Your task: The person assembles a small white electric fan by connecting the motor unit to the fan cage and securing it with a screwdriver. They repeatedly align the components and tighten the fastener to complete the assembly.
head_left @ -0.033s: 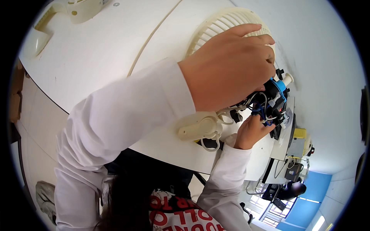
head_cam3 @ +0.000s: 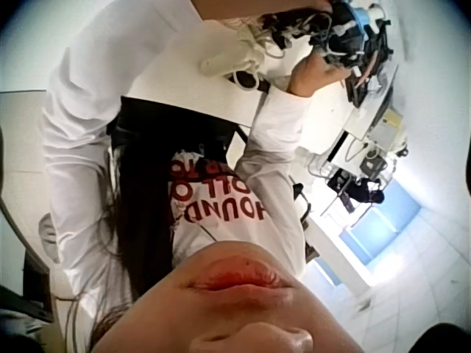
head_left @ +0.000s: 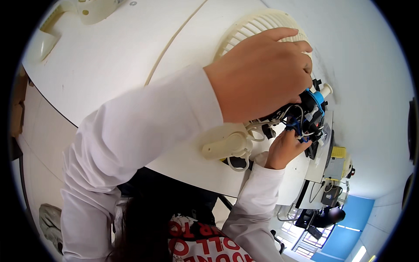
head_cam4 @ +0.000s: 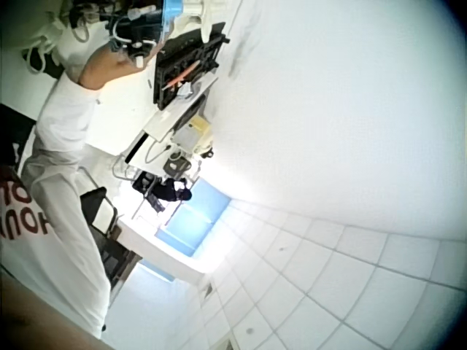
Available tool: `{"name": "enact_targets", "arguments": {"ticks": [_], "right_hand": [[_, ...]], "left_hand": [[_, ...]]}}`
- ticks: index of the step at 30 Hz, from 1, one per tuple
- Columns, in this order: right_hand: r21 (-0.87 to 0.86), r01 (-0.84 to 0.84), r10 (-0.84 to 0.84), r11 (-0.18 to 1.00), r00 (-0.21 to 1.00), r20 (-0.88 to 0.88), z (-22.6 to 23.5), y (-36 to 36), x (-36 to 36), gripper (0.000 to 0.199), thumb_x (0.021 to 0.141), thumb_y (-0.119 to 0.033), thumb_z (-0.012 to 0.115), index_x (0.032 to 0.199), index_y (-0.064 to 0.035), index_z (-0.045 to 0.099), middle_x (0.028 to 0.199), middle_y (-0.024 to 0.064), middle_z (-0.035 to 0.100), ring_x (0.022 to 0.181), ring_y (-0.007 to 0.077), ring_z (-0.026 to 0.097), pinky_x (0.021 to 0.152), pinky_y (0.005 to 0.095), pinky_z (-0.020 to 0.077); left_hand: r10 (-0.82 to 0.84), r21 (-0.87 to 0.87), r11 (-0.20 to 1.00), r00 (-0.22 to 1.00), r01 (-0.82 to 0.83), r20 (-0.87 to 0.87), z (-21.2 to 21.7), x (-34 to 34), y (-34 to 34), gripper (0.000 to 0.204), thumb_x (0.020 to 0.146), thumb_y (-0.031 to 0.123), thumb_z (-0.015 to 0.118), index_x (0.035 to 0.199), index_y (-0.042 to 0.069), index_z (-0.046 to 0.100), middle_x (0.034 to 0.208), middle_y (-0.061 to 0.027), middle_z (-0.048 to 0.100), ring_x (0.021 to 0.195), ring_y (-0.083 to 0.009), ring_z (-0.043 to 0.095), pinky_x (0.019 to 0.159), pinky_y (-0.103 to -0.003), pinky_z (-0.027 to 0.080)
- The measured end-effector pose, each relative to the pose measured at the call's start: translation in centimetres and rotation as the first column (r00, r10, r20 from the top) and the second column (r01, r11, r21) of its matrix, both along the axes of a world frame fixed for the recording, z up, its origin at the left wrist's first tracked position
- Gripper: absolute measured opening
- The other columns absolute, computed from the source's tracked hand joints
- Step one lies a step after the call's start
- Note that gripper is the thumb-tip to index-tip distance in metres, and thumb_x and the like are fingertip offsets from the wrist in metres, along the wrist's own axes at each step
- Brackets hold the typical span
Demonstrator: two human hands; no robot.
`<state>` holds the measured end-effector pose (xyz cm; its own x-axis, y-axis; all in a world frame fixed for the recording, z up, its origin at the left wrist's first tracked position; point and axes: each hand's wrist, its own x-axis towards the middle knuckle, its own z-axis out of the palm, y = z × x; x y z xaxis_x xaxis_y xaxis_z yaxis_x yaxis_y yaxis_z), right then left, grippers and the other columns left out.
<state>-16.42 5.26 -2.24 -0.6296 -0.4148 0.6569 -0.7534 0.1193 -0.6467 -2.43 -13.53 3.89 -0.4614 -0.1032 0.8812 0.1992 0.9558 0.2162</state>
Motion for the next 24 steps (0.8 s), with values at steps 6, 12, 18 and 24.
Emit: {"name": "enact_targets", "arguments": {"ticks": [6, 12, 18, 24], "right_hand": [[-0.288, -0.073, 0.136, 0.955, 0.969, 0.206, 0.5, -1.3, 1.3, 0.041, 0.088, 0.005, 0.056, 0.127, -0.0004, 0.043, 0.117, 0.0129, 0.059, 0.096, 0.0161, 0.06, 0.083, 0.0255, 0.0504], [-0.221, -0.032, 0.076, 0.975, 0.978, 0.195, 0.1, -0.4, 0.8, 0.034, 0.087, 0.004, 0.058, 0.119, -0.0036, 0.049, 0.102, 0.0086, 0.063, 0.081, 0.0092, 0.06, 0.059, 0.017, 0.0443], [-0.327, -0.027, 0.111, 0.945, 0.964, 0.243, 0.7, -1.1, 1.8, 0.032, 0.087, 0.002, 0.059, 0.117, -0.0041, 0.049, 0.1, 0.0071, 0.064, 0.081, 0.0087, 0.06, 0.064, 0.0172, 0.0468], [-0.301, -0.119, 0.192, 0.946, 0.955, 0.225, 0.5, -1.0, 1.8, 0.036, 0.088, 0.002, 0.057, 0.121, -0.0031, 0.045, 0.111, 0.0106, 0.061, 0.093, 0.013, 0.061, 0.077, 0.0235, 0.0509]], "left_hand": [[-0.077, 0.06, 0.995, 0.997, 0.077, -0.012, -0.1, -0.1, -0.7, 0.018, 0.078, 0.027, 0.072, 0.072, 0.009, 0.07, 0.081, -0.0049, 0.066, 0.087, -0.0209, 0.065, 0.107, -0.035, 0.039], [-0.09, 0.065, 0.994, 0.996, 0.092, -0.028, -0.2, -0.3, -0.7, 0.019, 0.078, 0.027, 0.072, 0.07, 0.01, 0.069, 0.075, -0.0068, 0.066, 0.08, -0.0233, 0.065, 0.107, -0.035, 0.04], [-0.069, 0.087, 0.994, 0.997, 0.071, -0.026, -0.3, 0.2, -0.8, 0.019, 0.079, 0.028, 0.07, 0.068, 0.012, 0.069, 0.068, -0.0069, 0.066, 0.074, -0.0233, 0.065, 0.107, -0.035, 0.039], [-0.039, 0.097, 0.995, 0.997, 0.033, 0.065, -0.5, 0.7, -0.7, 0.02, 0.08, 0.028, 0.068, 0.069, 0.012, 0.069, 0.069, -0.0069, 0.066, 0.075, -0.0224, 0.065, 0.108, -0.035, 0.038]]}}
